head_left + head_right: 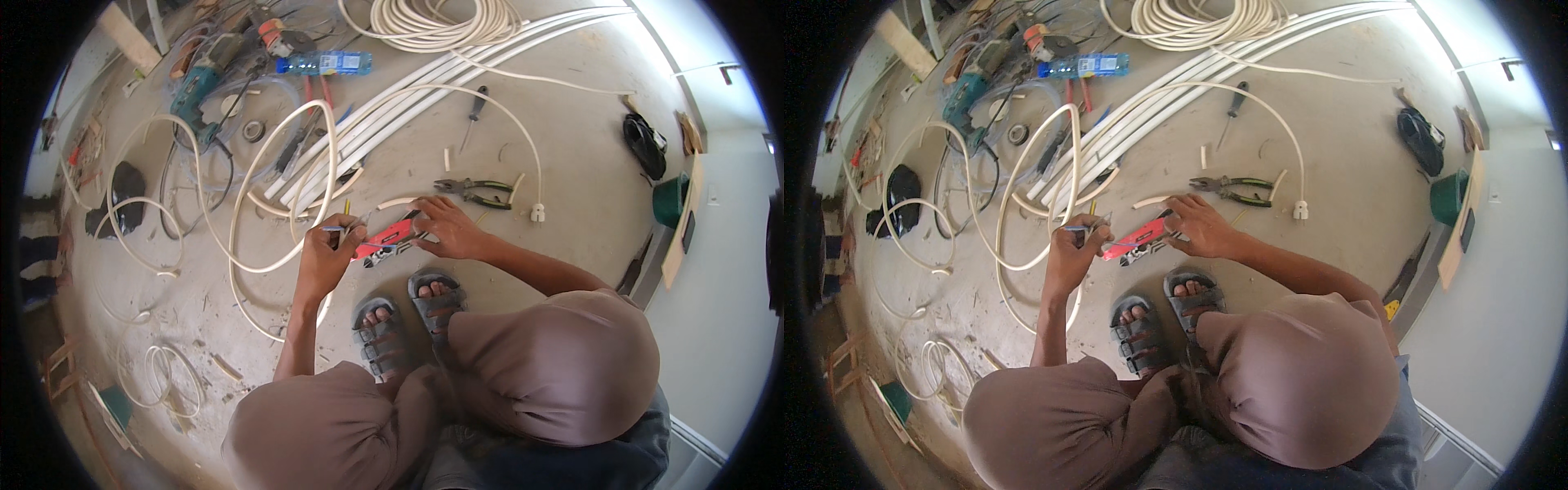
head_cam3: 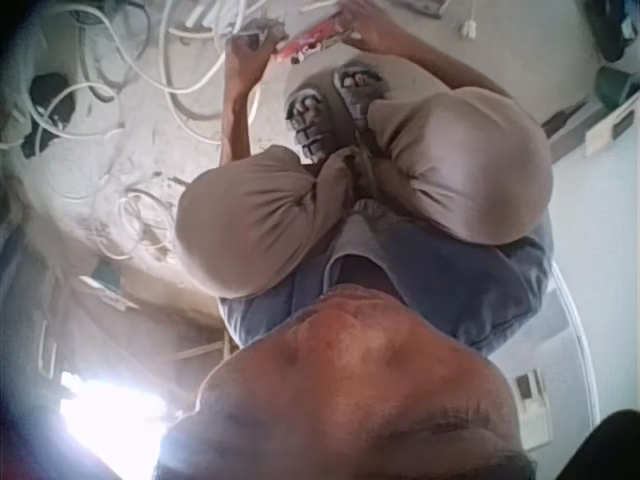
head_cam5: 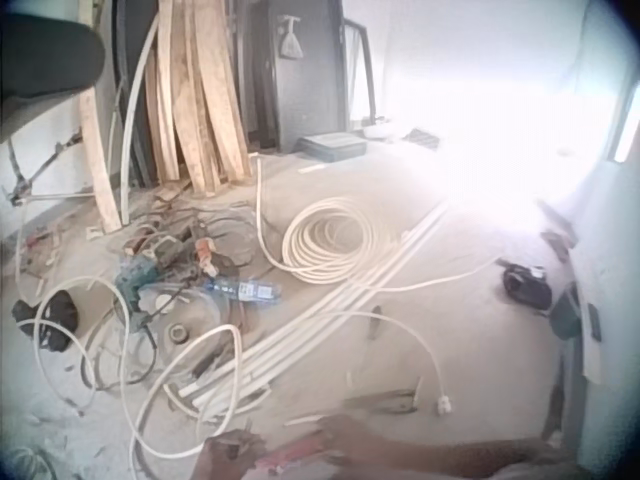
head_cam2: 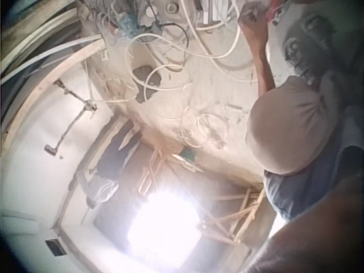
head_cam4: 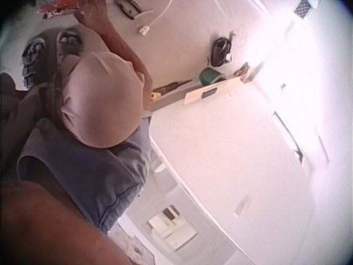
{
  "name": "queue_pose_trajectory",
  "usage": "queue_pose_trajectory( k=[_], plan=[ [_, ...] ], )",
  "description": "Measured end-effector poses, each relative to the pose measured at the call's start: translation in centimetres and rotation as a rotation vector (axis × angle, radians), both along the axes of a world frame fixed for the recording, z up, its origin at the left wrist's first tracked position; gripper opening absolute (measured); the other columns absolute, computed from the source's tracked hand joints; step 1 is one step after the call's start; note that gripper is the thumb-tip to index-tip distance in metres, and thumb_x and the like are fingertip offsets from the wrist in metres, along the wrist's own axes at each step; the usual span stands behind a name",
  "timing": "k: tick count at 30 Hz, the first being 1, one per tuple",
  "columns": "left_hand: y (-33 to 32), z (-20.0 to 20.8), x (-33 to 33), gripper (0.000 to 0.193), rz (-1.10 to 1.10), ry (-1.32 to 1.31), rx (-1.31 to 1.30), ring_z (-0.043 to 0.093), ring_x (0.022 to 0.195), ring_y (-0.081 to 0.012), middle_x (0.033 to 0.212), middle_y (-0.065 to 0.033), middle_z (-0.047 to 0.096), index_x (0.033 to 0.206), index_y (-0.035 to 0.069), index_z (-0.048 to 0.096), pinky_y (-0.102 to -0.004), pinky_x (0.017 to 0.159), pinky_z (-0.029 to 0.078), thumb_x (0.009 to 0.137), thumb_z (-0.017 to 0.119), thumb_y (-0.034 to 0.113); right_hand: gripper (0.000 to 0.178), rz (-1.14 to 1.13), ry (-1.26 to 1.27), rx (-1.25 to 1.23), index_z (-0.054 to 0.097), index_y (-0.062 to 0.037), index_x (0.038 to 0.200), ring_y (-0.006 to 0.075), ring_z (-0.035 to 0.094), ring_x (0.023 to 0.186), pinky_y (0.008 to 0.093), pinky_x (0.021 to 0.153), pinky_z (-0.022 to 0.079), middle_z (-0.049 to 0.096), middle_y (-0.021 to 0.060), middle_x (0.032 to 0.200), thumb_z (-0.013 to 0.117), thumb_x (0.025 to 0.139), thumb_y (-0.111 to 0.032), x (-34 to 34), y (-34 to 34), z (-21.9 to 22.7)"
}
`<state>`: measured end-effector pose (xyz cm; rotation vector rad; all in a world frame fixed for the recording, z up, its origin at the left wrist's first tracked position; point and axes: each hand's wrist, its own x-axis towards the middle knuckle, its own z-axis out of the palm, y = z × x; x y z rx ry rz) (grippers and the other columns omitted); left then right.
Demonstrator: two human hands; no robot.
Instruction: The person prepares electrical wiring by cutting the outer insulation of a cable with a utility knife, stripping the internal wires using pliers, and wrapping electrical tape around the connections.
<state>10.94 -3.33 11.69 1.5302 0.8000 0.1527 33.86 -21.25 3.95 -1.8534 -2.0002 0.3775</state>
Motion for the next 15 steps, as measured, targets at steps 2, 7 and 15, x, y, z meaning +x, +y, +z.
queue_pose_trajectory(
  k=[2, 7, 15],
  plan=[
    [-0.1, -0.2, -0.4, 0.02, 0.032, -0.011, -0.023, 0.06, 0.069, -0.0081, 0.082, -0.0053, 0.07, 0.103, 0.0, 0.067, -0.0252, 0.063, 0.05, 0.095, 0.07, 0.018, 0.031, -0.138, -0.017, 0.043, 0.061, -0.0064, 0.095, 0.0383, 0.05, 0.126, 0.0508, 0.104, 0.04, 0.053, 0.0173, 0.134, 0.075, 0.084, -0.031, 0.7, -0.3, 0.1],
    [-1.0, 0.8, 1.0, 0.02, -0.015, -0.026, -0.045, 0.06, 0.069, -0.0082, 0.081, -0.0047, 0.069, 0.098, 0.001, 0.065, -0.0245, 0.063, 0.049, 0.092, 0.074, 0.018, 0.032, -0.386, -0.182, -0.011, 0.06, -0.0037, 0.101, 0.0385, 0.05, 0.125, 0.0505, 0.105, 0.039, 0.054, 0.017, 0.132, 0.072, 0.088, -0.029, 7.4, -3.9, -0.4],
    [-2.5, -1.3, 2.8, 0.033, -0.033, -0.023, -0.016, 0.064, 0.064, -0.0142, 0.074, -0.0066, 0.064, 0.093, 0.002, 0.057, -0.0315, 0.059, 0.05, 0.088, 0.08, 0.026, 0.027, -0.65, 0.196, -0.203, 0.054, -0.0018, 0.105, 0.0393, 0.06, 0.099, 0.0488, 0.085, 0.047, 0.061, 0.0187, 0.106, 0.063, 0.097, -0.025, 10.0, -5.4, -1.3]
  ],
)
